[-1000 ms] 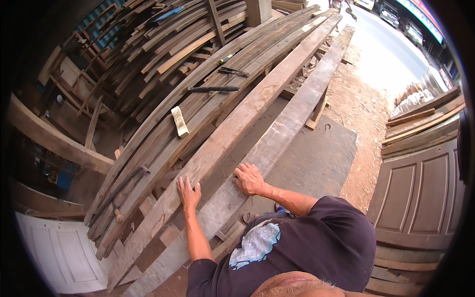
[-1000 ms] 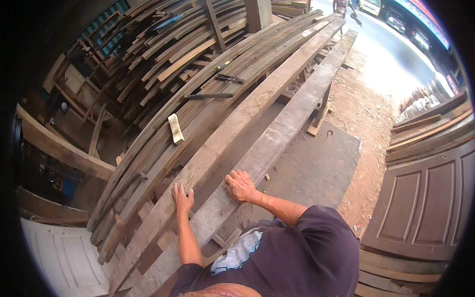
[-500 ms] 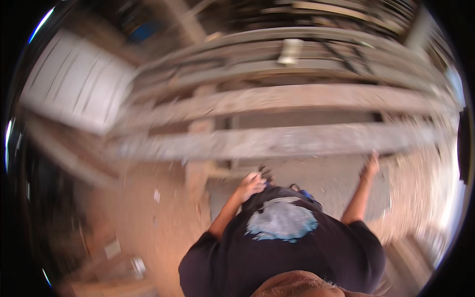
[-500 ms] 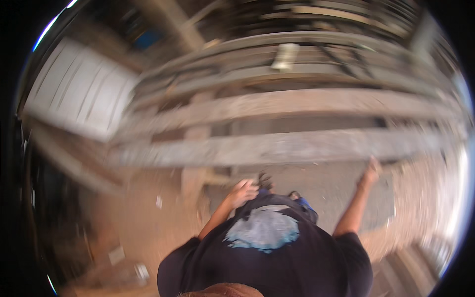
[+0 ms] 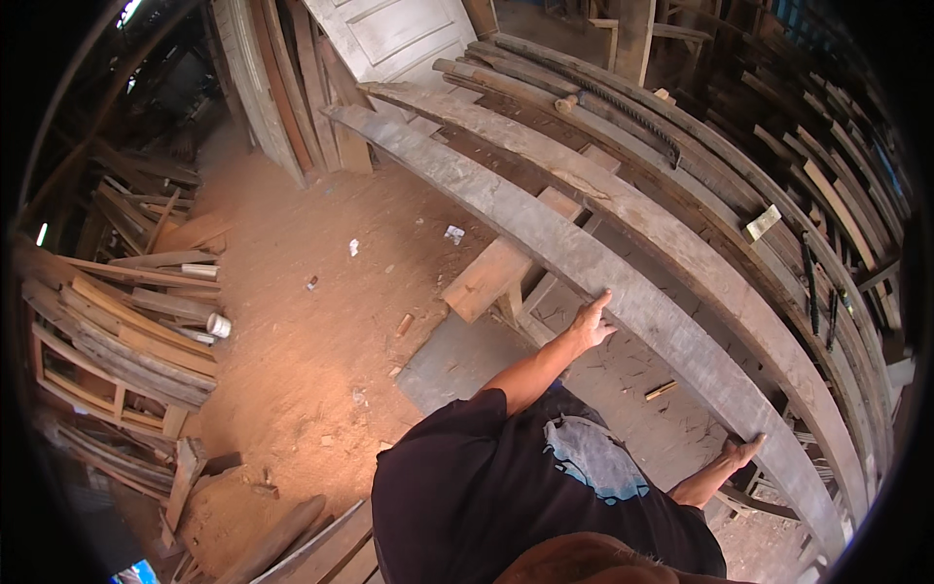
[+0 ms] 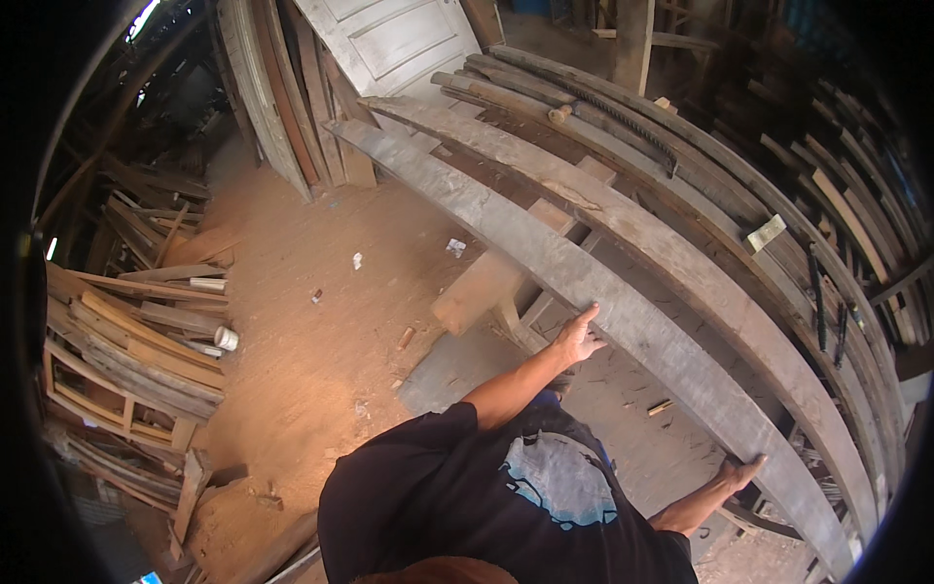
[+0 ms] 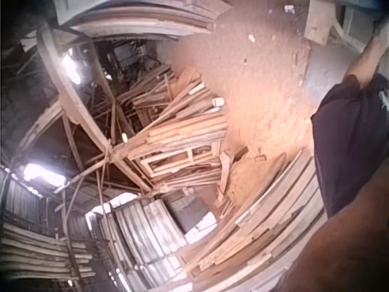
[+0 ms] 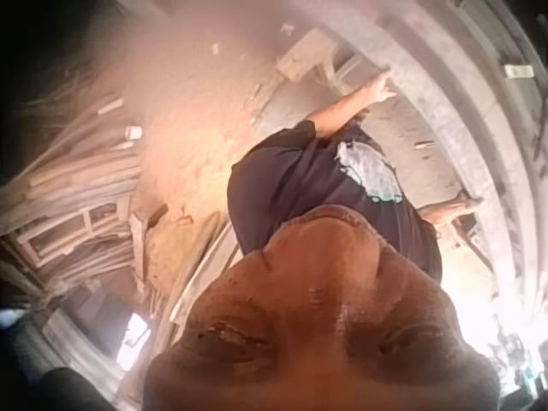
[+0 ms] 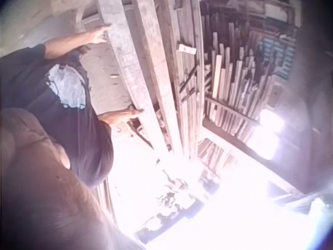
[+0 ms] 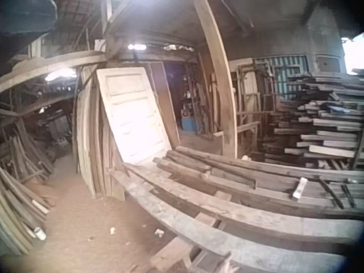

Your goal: The person walks through a cluttered woodworking shop, picks up a long wooden plank, and carries it to a workbench. They place the plank on the bench and adjust its position.

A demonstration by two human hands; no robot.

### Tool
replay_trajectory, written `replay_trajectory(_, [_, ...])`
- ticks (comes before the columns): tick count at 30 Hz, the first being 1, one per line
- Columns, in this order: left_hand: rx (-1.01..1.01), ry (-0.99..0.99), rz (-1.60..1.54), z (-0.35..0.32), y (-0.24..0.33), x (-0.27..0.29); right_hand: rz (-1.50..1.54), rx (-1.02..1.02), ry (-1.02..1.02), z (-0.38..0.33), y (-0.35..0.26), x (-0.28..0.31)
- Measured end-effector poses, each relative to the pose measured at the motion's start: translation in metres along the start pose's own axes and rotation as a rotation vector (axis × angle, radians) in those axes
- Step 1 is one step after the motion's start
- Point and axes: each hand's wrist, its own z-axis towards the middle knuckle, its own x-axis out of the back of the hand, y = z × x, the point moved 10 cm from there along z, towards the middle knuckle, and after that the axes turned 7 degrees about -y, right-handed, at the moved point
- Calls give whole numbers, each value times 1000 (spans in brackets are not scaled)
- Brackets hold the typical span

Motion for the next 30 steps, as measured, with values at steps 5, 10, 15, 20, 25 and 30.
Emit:
replay_trajectory(5, [4,-124,63,10,-4,-6,-39,26,-60,5,-10,16])
replay_trajectory(10, [-17,-40,75,-14,9,22,39,-52,58,-71,14,-2])
replay_trajectory(15, [-15,-86,171,-22,15,29,-45,-14,4,-40,28,36])
replay_trajectory(20, [-3,-124,345,-31,20,18,-7,8,27,-37,22,29])
replay_trajectory(25, [85,10,443,-28,1,32,-1715,157,922,-59,-61,65])
replay_trajectory(30, [334,-150,658,-47,-17,15,-1875,981,25,-145,-11,-194])
